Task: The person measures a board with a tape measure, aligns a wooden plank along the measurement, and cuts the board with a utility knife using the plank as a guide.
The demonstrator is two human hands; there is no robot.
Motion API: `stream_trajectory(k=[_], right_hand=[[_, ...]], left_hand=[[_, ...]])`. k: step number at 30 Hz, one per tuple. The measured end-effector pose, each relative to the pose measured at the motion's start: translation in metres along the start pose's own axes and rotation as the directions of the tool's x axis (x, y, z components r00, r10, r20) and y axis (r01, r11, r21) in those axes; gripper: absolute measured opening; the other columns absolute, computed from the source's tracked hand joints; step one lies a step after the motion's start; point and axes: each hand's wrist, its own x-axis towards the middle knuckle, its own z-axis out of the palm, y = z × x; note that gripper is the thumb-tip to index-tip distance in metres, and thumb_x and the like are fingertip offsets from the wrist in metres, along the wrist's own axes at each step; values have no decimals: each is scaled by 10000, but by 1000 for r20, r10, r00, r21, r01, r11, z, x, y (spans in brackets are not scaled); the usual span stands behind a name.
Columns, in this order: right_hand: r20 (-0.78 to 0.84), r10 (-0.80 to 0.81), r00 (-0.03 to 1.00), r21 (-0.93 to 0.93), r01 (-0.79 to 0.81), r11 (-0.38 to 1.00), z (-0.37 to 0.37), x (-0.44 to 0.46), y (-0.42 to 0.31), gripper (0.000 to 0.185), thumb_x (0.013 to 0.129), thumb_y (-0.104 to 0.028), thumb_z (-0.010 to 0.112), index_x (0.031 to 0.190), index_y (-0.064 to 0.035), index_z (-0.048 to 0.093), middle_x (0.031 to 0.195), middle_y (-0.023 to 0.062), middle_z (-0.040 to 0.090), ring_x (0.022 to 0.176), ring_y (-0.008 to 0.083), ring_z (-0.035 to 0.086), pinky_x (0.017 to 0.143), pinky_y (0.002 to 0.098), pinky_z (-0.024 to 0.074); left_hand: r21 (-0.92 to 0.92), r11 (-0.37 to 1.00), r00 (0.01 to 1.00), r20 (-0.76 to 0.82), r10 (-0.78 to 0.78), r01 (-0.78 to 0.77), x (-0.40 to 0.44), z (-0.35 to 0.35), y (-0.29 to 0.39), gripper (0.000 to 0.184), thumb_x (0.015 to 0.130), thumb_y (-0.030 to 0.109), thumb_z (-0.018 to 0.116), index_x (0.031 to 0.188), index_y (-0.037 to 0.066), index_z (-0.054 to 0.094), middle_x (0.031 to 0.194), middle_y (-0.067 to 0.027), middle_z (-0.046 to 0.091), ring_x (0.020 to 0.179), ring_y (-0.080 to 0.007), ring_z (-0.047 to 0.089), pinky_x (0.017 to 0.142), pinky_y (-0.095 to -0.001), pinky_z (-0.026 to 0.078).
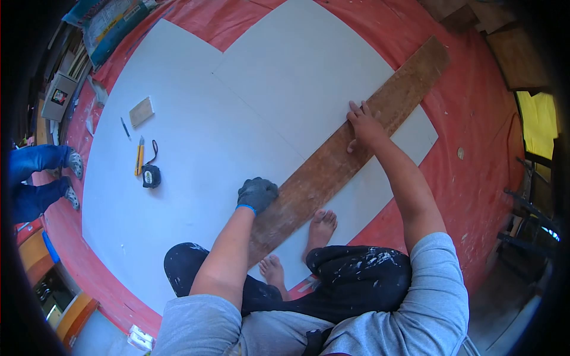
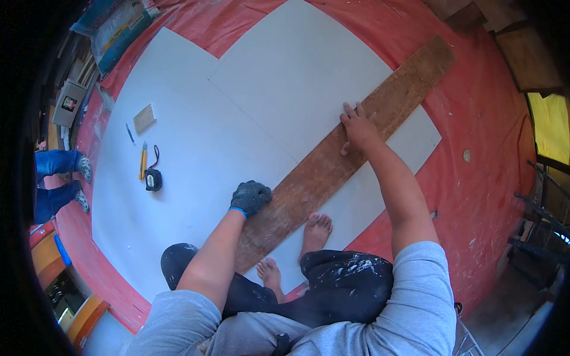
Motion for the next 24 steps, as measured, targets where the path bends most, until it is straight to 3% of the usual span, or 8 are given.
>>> stream_trajectory(k=[4,7,13,16,17,19,22,24], right_hand=[[-257,40,966,278,34,960,54,20,36,1153,564,-425,1000,1541,-141,458,1741,96,211,1606,404,147,1221,687,304],[-140,198,970,189,-170,967,12,-15,7,1137,579,-453,989,1532,-111,472,1729,128,241,1599,431,147,1235,601,338],[-95,65,993,160,-49,986,7,-4,8,1067,647,-425,968,1521,-70,469,1730,163,218,1585,472,153,1233,582,341],[-456,140,879,327,19,945,51,10,34,1014,723,-522,911,1511,-54,477,1734,179,198,1582,472,169,1233,566,343],[-329,396,857,473,-213,855,53,10,38,1029,735,-566,885,1515,-42,467,1720,210,206,1570,477,197,1226,556,351],[19,778,628,633,-610,477,50,7,47,1068,759,-656,835,1523,-17,448,1692,273,222,1545,487,252,1212,536,365],[183,859,478,752,-631,190,63,12,75,1233,724,-771,784,1576,6,348,1621,352,274,1488,504,330,1187,520,383],[215,858,467,774,-617,142,56,13,67,1319,684,-773,811,1589,28,282,1569,370,328,1456,501,367,1177,515,392]], left_hand=[[-1,1000,999,44,-13,13,4,-1,-1,259,871,380,693,1071,286,830,1267,-96,722,1226,-362,643,1056,-497,508],[64,998,1000,24,17,-18,3,1,-2,240,863,392,687,1030,296,831,1230,-129,710,1195,-382,639,1036,-504,517],[109,994,1000,6,22,-22,1,4,-1,244,861,398,676,1017,296,832,1221,-143,695,1180,-403,629,1027,-510,519],[89,995,999,4,37,-38,4,5,-4,239,856,395,690,1018,292,833,1222,-143,694,1177,-402,630,1030,-509,518],[82,996,999,6,43,-43,4,5,-6,237,854,392,695,1017,290,833,1222,-144,694,1178,-402,629,1031,-509,517],[90,995,999,-9,40,-39,4,6,-6,230,850,384,707,1014,285,835,1224,-141,695,1181,-397,631,1033,-505,518],[101,994,999,-4,37,-37,4,5,-4,224,847,374,716,1010,278,837,1218,-136,700,1194,-394,626,1035,-499,518],[96,995,999,7,39,-40,4,4,-5,222,845,370,718,1006,274,837,1211,-134,705,1198,-394,622,1036,-495,517]])
